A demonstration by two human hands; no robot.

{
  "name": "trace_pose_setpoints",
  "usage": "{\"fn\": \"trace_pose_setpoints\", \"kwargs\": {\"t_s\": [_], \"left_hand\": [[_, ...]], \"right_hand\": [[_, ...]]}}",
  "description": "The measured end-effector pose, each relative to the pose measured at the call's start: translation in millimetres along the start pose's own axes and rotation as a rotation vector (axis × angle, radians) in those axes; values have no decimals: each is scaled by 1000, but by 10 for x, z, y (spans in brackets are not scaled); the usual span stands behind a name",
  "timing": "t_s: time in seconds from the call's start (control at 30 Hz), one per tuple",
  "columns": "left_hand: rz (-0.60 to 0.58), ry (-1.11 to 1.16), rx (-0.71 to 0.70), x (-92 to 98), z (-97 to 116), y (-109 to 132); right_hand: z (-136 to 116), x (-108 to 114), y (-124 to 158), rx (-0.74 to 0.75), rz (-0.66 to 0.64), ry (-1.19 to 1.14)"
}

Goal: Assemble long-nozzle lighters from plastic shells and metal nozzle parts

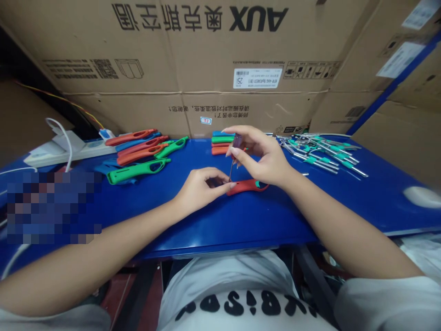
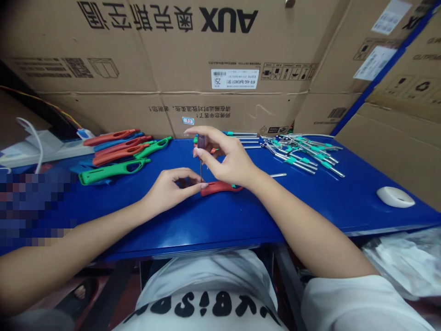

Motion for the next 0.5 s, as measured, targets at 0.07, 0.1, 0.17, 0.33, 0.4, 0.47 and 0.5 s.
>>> {"fn": "trace_pose_setpoints", "kwargs": {"t_s": [0.07, 0.1, 0.17, 0.33, 0.4, 0.47, 0.5], "left_hand": [[-25, 9, -34, -25, 24, -1], [-47, -9, -55, -42, 37, 0], [-108, -80, -87, -81, 53, 7], [-200, -204, -113, -127, 51, 22], [-215, -223, -122, -135, 53, 24], [-226, -236, -126, -143, 51, 26], [-229, -240, -125, -147, 49, 27]], "right_hand": [[-5, 10, 2, 5, 1, 16], [-8, 11, 4, 5, -1, 26], [-11, 5, 8, -1, -11, 45], [-22, -13, 16, -12, -28, 72], [-26, -23, 17, -13, -38, 74], [-32, -32, 20, -4, -46, 71], [-36, -36, 22, 3, -48, 68]]}}
Point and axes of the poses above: each hand's wrist, its own y-axis away from the middle knuckle, its own x-axis out of the back of the hand, z = x × y, the point moved 7 cm from there along -y, towards the middle knuckle, and after that the axes turned 1 degree about x, right-handed, at the moved point
